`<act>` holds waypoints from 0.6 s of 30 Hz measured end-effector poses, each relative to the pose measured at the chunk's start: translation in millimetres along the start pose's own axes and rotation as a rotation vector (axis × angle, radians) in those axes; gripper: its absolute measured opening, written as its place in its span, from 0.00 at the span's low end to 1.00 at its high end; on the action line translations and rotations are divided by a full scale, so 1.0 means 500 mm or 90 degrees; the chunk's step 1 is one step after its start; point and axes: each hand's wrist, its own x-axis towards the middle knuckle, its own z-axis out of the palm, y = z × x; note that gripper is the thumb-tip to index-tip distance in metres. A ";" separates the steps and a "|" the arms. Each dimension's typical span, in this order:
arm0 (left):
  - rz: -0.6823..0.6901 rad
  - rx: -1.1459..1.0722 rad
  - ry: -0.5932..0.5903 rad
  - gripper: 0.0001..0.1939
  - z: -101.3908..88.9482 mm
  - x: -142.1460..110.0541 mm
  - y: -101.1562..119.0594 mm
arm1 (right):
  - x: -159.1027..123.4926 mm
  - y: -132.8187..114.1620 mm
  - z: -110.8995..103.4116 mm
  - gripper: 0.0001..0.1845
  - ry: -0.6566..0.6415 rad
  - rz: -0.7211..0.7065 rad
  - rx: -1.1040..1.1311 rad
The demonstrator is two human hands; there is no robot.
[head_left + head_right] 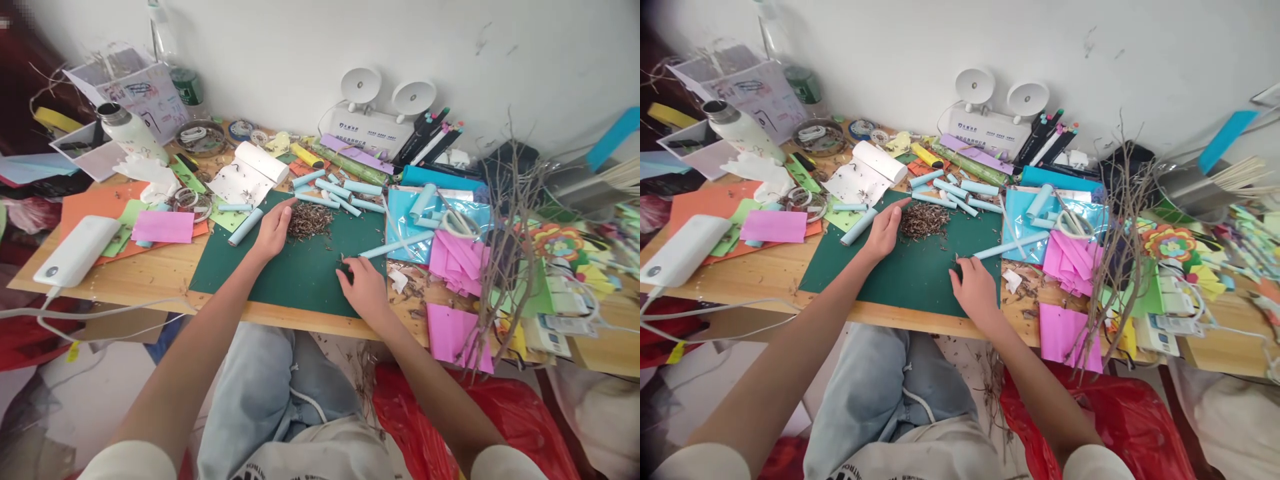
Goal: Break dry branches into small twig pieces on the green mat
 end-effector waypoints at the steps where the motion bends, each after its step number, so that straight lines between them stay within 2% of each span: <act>1: -0.010 -0.009 0.000 0.33 0.000 -0.001 0.000 | 0.015 -0.011 0.011 0.13 -0.011 -0.011 -0.003; 5: -0.048 -0.104 -0.019 0.34 -0.001 -0.006 -0.003 | 0.121 -0.033 0.043 0.11 -0.058 -0.071 0.038; 8: -0.052 -0.190 -0.007 0.33 -0.002 -0.008 -0.009 | 0.186 -0.037 0.060 0.10 -0.044 -0.113 0.096; 12: -0.050 -0.240 0.023 0.30 -0.002 -0.008 -0.012 | 0.204 -0.037 0.067 0.09 0.022 -0.124 0.150; 16: -0.031 -0.171 0.019 0.29 -0.006 -0.010 -0.001 | 0.201 -0.048 0.065 0.13 0.048 -0.202 0.057; 18: -0.014 -0.134 0.013 0.27 -0.009 -0.013 0.006 | 0.206 -0.058 0.067 0.12 0.049 -0.223 0.025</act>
